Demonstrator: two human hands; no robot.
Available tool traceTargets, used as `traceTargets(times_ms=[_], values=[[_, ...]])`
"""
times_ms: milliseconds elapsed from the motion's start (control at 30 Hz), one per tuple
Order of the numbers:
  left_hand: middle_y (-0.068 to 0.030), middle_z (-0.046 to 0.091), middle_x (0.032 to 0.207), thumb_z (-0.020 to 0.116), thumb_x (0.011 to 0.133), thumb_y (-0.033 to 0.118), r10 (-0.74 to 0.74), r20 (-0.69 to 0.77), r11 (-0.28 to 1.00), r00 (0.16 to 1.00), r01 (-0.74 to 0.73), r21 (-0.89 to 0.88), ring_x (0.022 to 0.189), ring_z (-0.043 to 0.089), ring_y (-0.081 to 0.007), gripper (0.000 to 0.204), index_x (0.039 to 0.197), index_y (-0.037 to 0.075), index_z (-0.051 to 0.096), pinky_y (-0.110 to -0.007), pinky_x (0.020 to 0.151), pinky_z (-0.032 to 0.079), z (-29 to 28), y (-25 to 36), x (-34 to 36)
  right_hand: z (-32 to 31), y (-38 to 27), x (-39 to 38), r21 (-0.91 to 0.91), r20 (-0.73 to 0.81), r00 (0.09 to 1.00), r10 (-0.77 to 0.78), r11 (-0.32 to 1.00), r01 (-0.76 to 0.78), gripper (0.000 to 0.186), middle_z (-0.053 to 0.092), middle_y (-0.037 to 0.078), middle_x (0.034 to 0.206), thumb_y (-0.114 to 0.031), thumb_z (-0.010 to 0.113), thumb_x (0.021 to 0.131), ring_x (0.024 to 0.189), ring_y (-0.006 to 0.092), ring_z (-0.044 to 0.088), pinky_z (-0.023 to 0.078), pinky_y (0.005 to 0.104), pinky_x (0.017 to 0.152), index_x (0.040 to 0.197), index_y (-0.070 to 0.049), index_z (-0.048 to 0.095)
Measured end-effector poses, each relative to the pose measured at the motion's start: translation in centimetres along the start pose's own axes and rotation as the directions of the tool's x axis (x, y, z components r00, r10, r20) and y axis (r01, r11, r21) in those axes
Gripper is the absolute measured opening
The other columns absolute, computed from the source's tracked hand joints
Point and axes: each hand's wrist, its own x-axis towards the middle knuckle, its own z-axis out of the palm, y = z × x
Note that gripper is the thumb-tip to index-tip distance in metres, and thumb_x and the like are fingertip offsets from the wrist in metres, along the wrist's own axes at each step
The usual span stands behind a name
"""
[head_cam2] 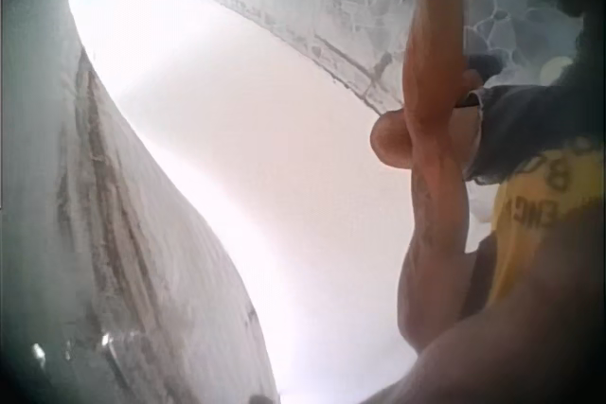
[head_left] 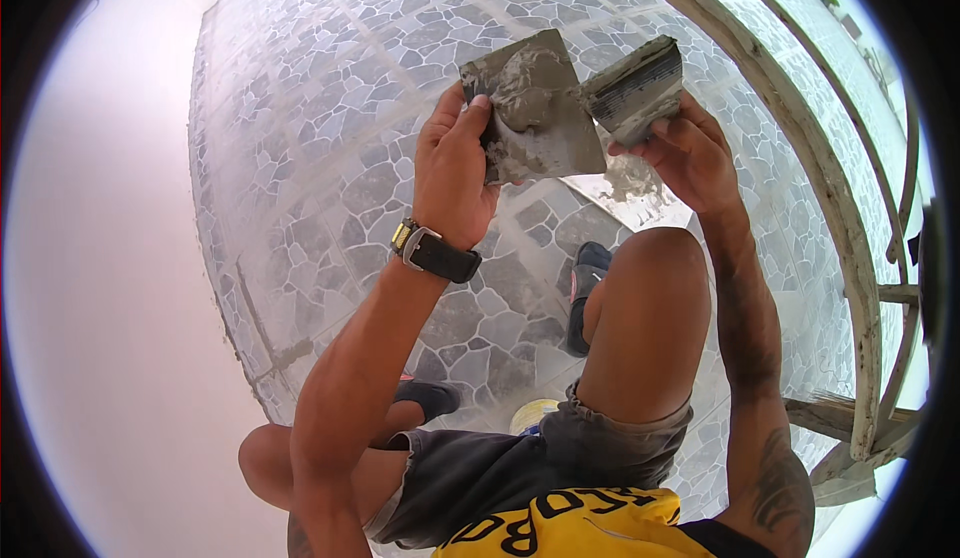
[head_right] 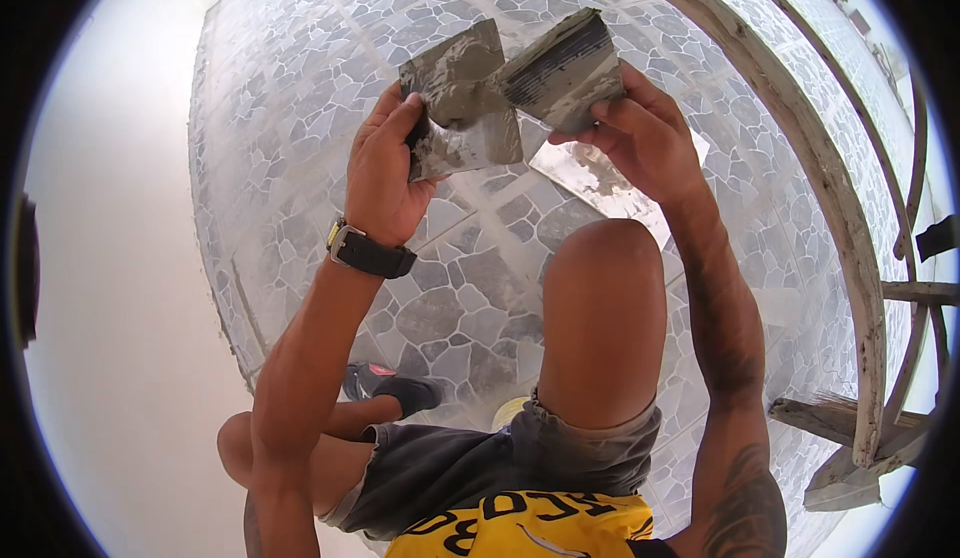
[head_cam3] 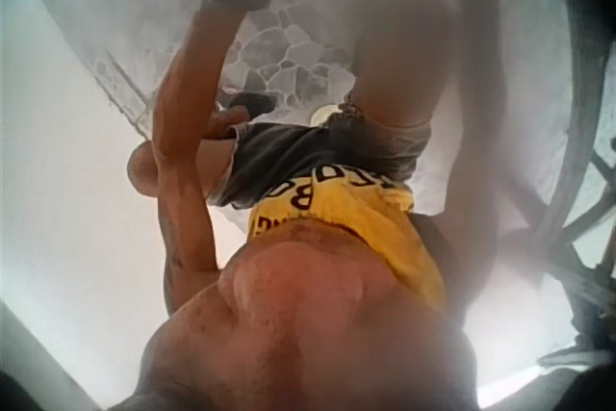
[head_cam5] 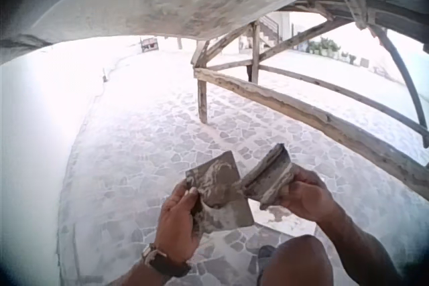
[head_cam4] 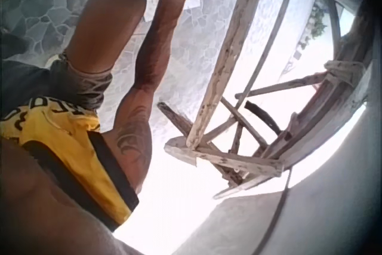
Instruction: Applying mortar or grout to fill gaps between floor stones using putty knives.
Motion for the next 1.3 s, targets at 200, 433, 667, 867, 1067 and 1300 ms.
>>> traceTargets(times_ms=[200,433,667,867,1067,1300], values=[[-0.0082,0.067,0.105,0.040,0.102,0.010,0.175,-0.147,0.984,0.974,-0.168,0.060,0.079,0.071,-0.0174,0.027,0.124,0.004,0.052,-0.032,0.053,0.058,-4.8,12.1,-16.6,14.9,1.1,-2.6,-0.730,0.031,0.997,0.066,0.683,-0.022,0.040,0.062,0.017,0.114,-0.002,0.042,0.092,0.101,0.0249,0.063,0.053,0.0436,0.091,0.131,0.007,0.047],[-0.0103,0.064,0.108,0.035,0.103,0.011,0.318,-0.241,0.938,0.917,-0.268,0.217,0.091,0.066,-0.0188,0.027,0.120,-0.001,0.052,-0.034,0.080,0.057,-12.9,22.8,-36.2,33.7,3.2,-3.6,-0.583,0.309,0.928,0.207,0.812,0.013,0.046,0.060,0.025,0.123,-0.017,0.043,0.096,0.110,0.0321,0.065,0.058,0.0377,0.084,0.135,0.008,0.042],[-0.0070,0.062,0.102,0.045,0.102,0.015,0.506,-0.479,0.841,0.717,-0.285,0.460,0.082,0.056,-0.0130,0.029,0.126,-0.001,0.053,-0.024,0.063,0.049,-21.8,28.2,-52.1,45.3,10.3,-3.1,-0.448,0.531,0.734,0.423,0.875,-0.180,0.051,0.063,0.025,0.118,-0.028,0.047,0.095,0.100,0.0249,0.069,0.056,0.0304,0.067,0.135,0.005,0.045],[-0.0085,0.061,0.107,0.046,0.101,0.015,0.582,-0.433,0.707,0.688,-0.165,0.688,0.089,0.060,-0.0154,0.031,0.127,-0.001,0.052,-0.028,0.067,0.052,-28.9,31.0,-55.3,47.8,17.4,-4.1,-0.348,0.444,0.712,0.544,0.837,-0.423,0.052,0.064,0.027,0.112,-0.026,0.051,0.094,0.092,0.0247,0.069,0.055,0.0310,0.060,0.134,0.006,0.042],[-0.0064,0.062,0.104,0.039,0.104,0.011,0.496,-0.358,0.854,0.791,-0.372,0.363,0.084,0.060,-0.0112,0.031,0.130,-0.002,0.049,-0.021,0.060,0.049,-33.3,33.1,-52.5,47.7,21.9,0.2,-0.318,0.447,0.658,0.605,0.796,-0.515,0.053,0.063,0.026,0.112,-0.028,0.051,0.093,0.091,0.0252,0.069,0.052,0.0308,0.059,0.134,0.006,0.042],[-0.0065,0.064,0.105,0.046,0.101,0.016,0.685,-0.328,0.521,0.651,-0.122,0.845,0.088,0.065,-0.0137,0.034,0.132,0.002,0.050,-0.030,0.066,0.053,-32.5,32.5,-43.0,46.5,24.3,8.7,0.022,0.477,0.633,0.610,0.712,-0.702,0.050,0.063,0.025,0.107,-0.027,0.048,0.093,0.081,0.0234,0.063,0.046,0.0291,0.056,0.126,0.010,0.050]])
